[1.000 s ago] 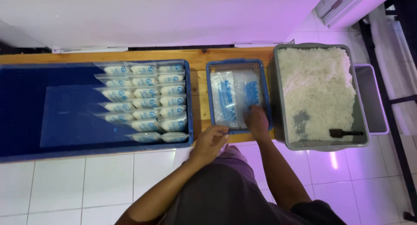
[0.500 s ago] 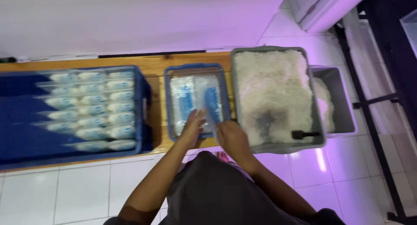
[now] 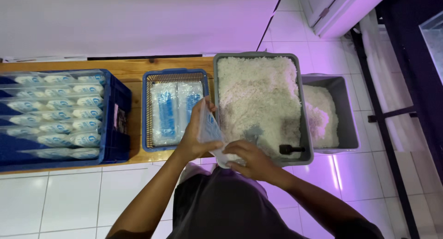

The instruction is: The person uses a scoop to transfer white salt from a gray bin into small plastic bags, which are then placed into a larger blue container.

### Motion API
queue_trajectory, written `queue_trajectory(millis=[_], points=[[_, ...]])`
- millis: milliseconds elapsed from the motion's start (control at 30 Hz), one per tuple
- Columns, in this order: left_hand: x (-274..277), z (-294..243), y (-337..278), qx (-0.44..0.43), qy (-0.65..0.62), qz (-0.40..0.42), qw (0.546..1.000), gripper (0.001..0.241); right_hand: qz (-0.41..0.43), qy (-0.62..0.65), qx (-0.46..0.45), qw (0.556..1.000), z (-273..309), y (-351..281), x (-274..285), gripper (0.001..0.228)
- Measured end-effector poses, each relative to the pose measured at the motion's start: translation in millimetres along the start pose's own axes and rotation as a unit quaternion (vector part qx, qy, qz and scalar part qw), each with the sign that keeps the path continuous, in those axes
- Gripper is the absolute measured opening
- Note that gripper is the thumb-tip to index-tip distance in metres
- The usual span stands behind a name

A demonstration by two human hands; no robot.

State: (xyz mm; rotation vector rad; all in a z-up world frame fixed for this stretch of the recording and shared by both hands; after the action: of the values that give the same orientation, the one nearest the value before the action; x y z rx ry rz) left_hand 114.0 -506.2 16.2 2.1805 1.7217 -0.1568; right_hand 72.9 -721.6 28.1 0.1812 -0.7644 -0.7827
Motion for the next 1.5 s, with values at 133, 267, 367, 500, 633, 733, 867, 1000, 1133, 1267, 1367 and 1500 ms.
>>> queue_trajectory(millis=[133,267,367,500,633,733,867,1000,1133,1267,1367,1500], points=[[-22.4,-39.0,-4.8,0.000,0.241,-0.002,0.970,0.138,-0.043,-0.004,-0.029,0.999,11.4,11.2,35.5,0.032],[-34.2,-43.4,-8.3,-0.003,0.345,-0.015,0.938,0.123,-0.151,-0.001,-0.064,0.986,42.6,35.4,62.3,0.023],[-42.3,-42.3,-9.5,-0.027,0.380,-0.019,0.925,0.107,-0.198,-0.006,-0.081,0.977,50.9,43.9,60.9,0.020],[-48.2,-33.0,-14.4,-0.044,0.410,-0.035,0.910,0.093,-0.233,-0.033,-0.098,0.967,53.3,42.7,49.3,0.020],[-53.4,-26.6,-23.7,-0.038,0.450,-0.029,0.892,0.099,-0.223,-0.087,-0.073,0.968,69.8,42.3,51.1,0.011],[-58.8,-28.1,-22.1,-0.061,0.516,-0.034,0.854,0.100,-0.144,-0.235,-0.054,0.960,77.4,48.0,52.5,0.018],[-66.1,-31.7,-22.9,-0.046,0.523,0.011,0.851,0.112,-0.084,-0.273,-0.098,0.953,65.4,43.9,51.8,0.052],[-65.3,-27.4,-18.8,-0.013,0.490,0.056,0.870,0.114,-0.074,-0.178,-0.061,0.979,48.9,37.6,62.3,0.054],[-69.6,-14.0,-12.1,-0.021,0.487,0.017,0.873,0.098,-0.101,-0.107,-0.109,0.983,22.3,6.9,98.1,0.028],[-70.7,-32.5,-9.4,-0.090,0.457,-0.098,0.879,0.094,0.115,-0.308,-0.254,0.910,-62.8,-53.8,131.5,0.034],[-66.5,-50.5,-4.4,-0.122,0.404,-0.153,0.894,0.095,0.330,-0.442,-0.291,0.782,-135.0,-131.9,116.5,0.037],[-66.8,-59.6,-8.8,-0.133,0.300,-0.206,0.922,0.084,0.336,-0.489,-0.216,0.775,-174.3,-187.0,92.9,0.008]])
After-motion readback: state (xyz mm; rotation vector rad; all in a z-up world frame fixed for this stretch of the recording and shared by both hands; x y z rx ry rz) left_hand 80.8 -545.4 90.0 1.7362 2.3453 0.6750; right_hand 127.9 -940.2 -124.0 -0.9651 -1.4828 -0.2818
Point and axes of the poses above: each hand's wrist, its own y-axis towards the middle knuckle, its own x-axis out of the back of the hand, z = x × y, the point moved 4 cm from there along y, towards the middle knuckle, and after that the axes turned 9 degrees about x, right-handed, at the moved point
